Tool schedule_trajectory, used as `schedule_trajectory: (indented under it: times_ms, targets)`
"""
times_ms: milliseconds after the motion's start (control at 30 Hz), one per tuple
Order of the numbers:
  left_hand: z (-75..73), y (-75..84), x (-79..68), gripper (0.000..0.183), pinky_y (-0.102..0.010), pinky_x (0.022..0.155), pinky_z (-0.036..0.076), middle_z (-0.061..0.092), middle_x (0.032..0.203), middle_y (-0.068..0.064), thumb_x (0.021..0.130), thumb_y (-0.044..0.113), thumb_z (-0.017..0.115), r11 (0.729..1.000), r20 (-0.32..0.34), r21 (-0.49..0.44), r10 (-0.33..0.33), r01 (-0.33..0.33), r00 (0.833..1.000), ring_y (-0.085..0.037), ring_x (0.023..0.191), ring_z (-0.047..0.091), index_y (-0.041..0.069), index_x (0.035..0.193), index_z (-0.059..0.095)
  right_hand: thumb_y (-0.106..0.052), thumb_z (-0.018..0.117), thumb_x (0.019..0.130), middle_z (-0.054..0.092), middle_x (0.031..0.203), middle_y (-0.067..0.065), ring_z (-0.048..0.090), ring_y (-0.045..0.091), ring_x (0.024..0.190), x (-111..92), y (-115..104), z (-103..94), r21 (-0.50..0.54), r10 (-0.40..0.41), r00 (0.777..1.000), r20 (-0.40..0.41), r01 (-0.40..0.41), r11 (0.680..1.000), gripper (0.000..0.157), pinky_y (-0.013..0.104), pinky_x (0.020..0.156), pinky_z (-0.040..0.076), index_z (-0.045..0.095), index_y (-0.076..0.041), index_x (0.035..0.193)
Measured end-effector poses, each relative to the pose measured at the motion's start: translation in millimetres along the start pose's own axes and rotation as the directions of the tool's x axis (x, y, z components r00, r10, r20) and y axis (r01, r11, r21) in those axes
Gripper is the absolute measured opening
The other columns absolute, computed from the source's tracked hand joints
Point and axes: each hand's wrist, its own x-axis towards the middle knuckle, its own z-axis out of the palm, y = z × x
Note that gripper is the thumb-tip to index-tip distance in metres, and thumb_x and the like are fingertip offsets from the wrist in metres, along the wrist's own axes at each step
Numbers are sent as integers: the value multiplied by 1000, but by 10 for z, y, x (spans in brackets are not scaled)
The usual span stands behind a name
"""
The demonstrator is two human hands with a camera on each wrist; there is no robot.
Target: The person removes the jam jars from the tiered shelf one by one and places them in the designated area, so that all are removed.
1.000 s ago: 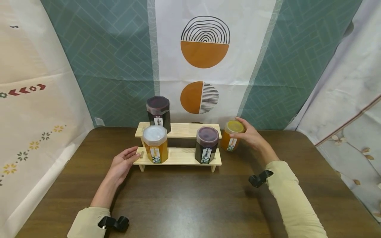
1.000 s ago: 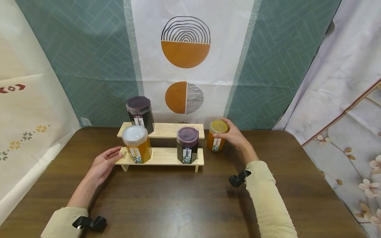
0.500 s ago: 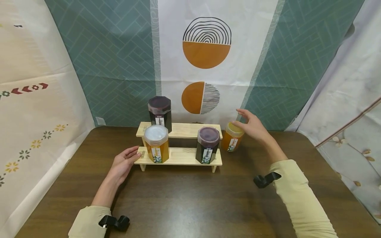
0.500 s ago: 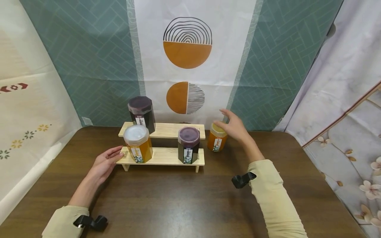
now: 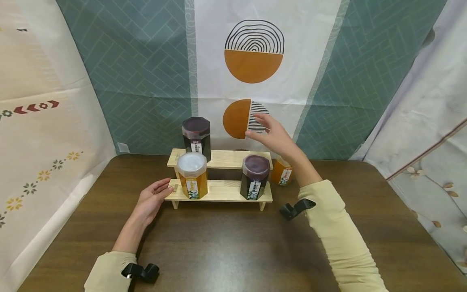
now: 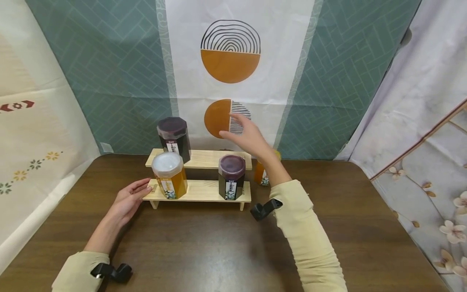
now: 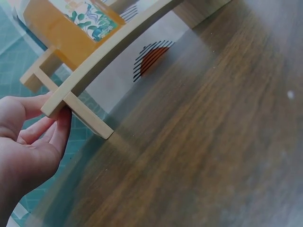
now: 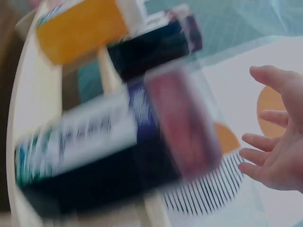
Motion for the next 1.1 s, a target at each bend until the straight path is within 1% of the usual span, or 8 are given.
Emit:
schedule_trajectory:
  times_ms: [67, 167, 333, 433, 633, 767, 900, 1100]
  targets:
    - [4, -1, 4, 56, -16, 88, 45, 44, 129, -11, 98, 8, 58, 1000, 1, -1, 0, 0, 1000, -5, 107, 49, -9, 144, 32, -31, 71, 89, 37, 150, 12, 31, 29, 138, 67, -83, 88, 48, -3, 1000, 9, 2, 999, 72, 45, 112, 25, 35, -13, 149]
    - [4, 0, 2, 55, -15, 87, 45, 44, 129, -11, 98, 7, 57, 1000, -2, -3, -3, 3, 1000, -5, 107, 49, -9, 144, 32, -31, 72, 88, 39, 148, 11, 32, 26, 137, 161, -203, 250, 108, 4, 999, 34, -7, 994, 73, 45, 110, 28, 35, -14, 149]
    - [8, 0, -5, 54, -16, 88, 45, 45, 127, -11, 98, 6, 56, 1000, -1, -10, -3, 3, 1000, -5, 106, 50, -10, 144, 32, -32, 71, 89, 44, 143, 11, 38, 21, 132, 299, -338, 540, 199, 40, 998, 57, -50, 979, 76, 42, 105, 36, 31, -15, 151]
    - [21, 0, -4, 54, -16, 87, 45, 46, 126, -10, 98, 7, 57, 1000, 0, -6, -1, 1, 1000, -5, 105, 51, -9, 143, 33, -31, 70, 89, 44, 143, 12, 40, 22, 131, 368, -359, 702, 267, 72, 995, 66, -88, 960, 76, 40, 106, 36, 29, -15, 152]
    - [54, -4, 9, 55, -15, 87, 45, 45, 129, -13, 97, 8, 58, 1000, -2, 2, -4, 4, 1000, -5, 105, 50, -9, 143, 33, -26, 74, 86, 45, 142, 12, 42, 23, 129, 462, -365, 945, 391, 142, 987, 70, -158, 906, 79, 42, 108, 33, 30, -15, 151]
    - [63, -5, 20, 56, -15, 86, 45, 43, 131, -16, 97, 7, 58, 1000, 2, -4, 2, -2, 1000, -4, 104, 50, -9, 144, 32, -18, 78, 83, 51, 135, 13, 48, 22, 122, 518, -397, 1064, 426, 152, 986, 71, -167, 889, 83, 37, 106, 36, 31, -13, 151]
    - [60, -10, 21, 55, -15, 86, 45, 44, 130, -15, 97, 6, 57, 1000, -1, -7, 1, -1, 1000, -4, 103, 51, -9, 144, 32, -12, 81, 79, 49, 133, 10, 49, 21, 117, 570, -406, 1152, 429, 154, 985, 73, -170, 887, 85, 32, 100, 42, 33, -12, 149]
    - [17, -18, 14, 55, -15, 86, 45, 46, 125, -10, 97, 6, 58, 1000, -13, -28, -1, 1, 1000, -4, 104, 51, -9, 144, 33, -15, 85, 74, 55, 124, 6, 51, 21, 112, 644, -405, 1212, 372, 140, 988, 66, -154, 915, 76, 36, 96, 43, 45, -9, 139]
